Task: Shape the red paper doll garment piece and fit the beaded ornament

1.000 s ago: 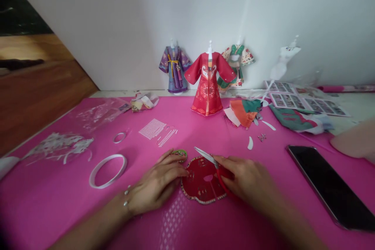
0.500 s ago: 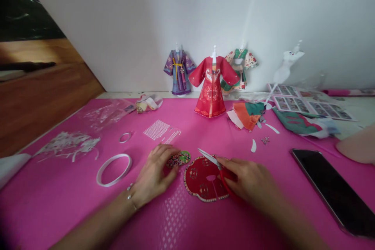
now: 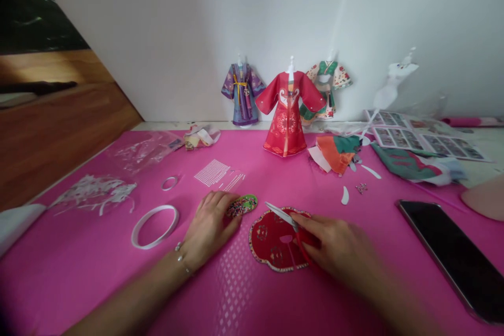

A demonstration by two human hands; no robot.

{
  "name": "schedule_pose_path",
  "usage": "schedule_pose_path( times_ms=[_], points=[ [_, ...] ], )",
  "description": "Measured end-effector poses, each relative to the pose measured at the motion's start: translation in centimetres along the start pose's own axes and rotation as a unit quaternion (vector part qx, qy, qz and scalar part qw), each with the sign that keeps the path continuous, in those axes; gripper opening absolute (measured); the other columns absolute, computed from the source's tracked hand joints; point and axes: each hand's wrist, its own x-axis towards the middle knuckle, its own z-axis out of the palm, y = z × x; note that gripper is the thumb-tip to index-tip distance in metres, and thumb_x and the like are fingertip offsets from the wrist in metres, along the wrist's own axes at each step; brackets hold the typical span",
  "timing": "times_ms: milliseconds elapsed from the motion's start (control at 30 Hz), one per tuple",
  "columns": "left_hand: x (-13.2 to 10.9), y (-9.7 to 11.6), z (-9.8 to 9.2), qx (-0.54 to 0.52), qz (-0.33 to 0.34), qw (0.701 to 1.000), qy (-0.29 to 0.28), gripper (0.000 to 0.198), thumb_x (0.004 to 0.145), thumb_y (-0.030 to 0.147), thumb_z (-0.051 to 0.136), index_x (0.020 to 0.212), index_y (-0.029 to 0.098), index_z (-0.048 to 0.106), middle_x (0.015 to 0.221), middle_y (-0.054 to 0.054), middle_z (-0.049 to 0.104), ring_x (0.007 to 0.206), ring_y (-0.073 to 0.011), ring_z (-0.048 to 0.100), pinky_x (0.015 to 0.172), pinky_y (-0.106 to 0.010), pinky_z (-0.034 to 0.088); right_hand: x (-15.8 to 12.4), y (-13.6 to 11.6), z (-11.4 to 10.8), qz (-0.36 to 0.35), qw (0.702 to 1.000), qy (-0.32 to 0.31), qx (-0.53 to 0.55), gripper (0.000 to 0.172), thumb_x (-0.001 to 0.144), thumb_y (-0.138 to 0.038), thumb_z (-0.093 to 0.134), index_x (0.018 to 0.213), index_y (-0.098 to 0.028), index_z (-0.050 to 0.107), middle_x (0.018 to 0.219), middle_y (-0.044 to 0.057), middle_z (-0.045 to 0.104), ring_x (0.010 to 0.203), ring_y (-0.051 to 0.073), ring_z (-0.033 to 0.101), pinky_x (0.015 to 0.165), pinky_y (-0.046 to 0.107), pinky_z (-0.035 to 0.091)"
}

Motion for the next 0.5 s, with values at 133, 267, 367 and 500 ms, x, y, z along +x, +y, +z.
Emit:
schedule_pose_path(
  times_ms=[133, 267, 367, 500],
  points=[
    [-0.2, 0.3, -0.6, -0.070, 0.072, 0.995, 0.021, 0.034, 0.085, 0.013, 0.057, 0.118, 0.022, 0.057, 0.115, -0.009, 0.066, 0.110, -0.0270, 0.058, 0.108, -0.057, 0.037, 0.0, 0.1, -0.1, 0.009, 1.000, -0.004, 0.000, 0.047, 0.090, -0.030, 0.053, 0.137, -0.035, 0.056, 0.103, 0.000, 0.077, 0.072, 0.020, 0.073, 0.053, 0.028, 0.053],
    [-0.7, 0.9, -1.2, -0.174, 0.196, 0.965, -0.020, 0.036, 0.073, 0.000, 0.048, 0.098, 0.023, 0.059, 0.092, -0.002, 0.071, 0.099, -0.0206, 0.064, 0.110, -0.051, 0.036, 0.0, 0.2, -0.1, 0.014, 1.000, -0.006, 0.002, 0.047, 0.090, -0.030, 0.055, 0.137, -0.035, 0.056, 0.104, 0.000, 0.076, 0.074, 0.019, 0.073, 0.054, 0.027, 0.053],
    [-0.9, 1.1, -1.3, -0.206, 0.238, 0.948, -0.044, 0.034, 0.065, -0.001, 0.046, 0.087, 0.023, 0.057, 0.081, 0.001, 0.070, 0.092, -0.0183, 0.066, 0.110, -0.047, 0.038, 0.0, 0.3, -0.3, 0.017, 1.000, -0.009, 0.005, 0.045, 0.090, -0.028, 0.054, 0.135, -0.033, 0.059, 0.101, 0.000, 0.077, 0.070, 0.018, 0.072, 0.053, 0.027, 0.051],
    [-0.7, 1.0, -1.2, -0.196, 0.255, 0.943, -0.085, 0.032, 0.066, 0.002, 0.048, 0.088, 0.023, 0.058, 0.084, 0.000, 0.071, 0.096, -0.0190, 0.066, 0.110, -0.046, 0.038, 0.0, 0.3, -0.5, 0.015, 1.000, -0.007, 0.003, 0.044, 0.090, -0.030, 0.053, 0.133, -0.031, 0.060, 0.093, 0.001, 0.077, 0.063, 0.017, 0.070, 0.050, 0.026, 0.048]
  ],
)
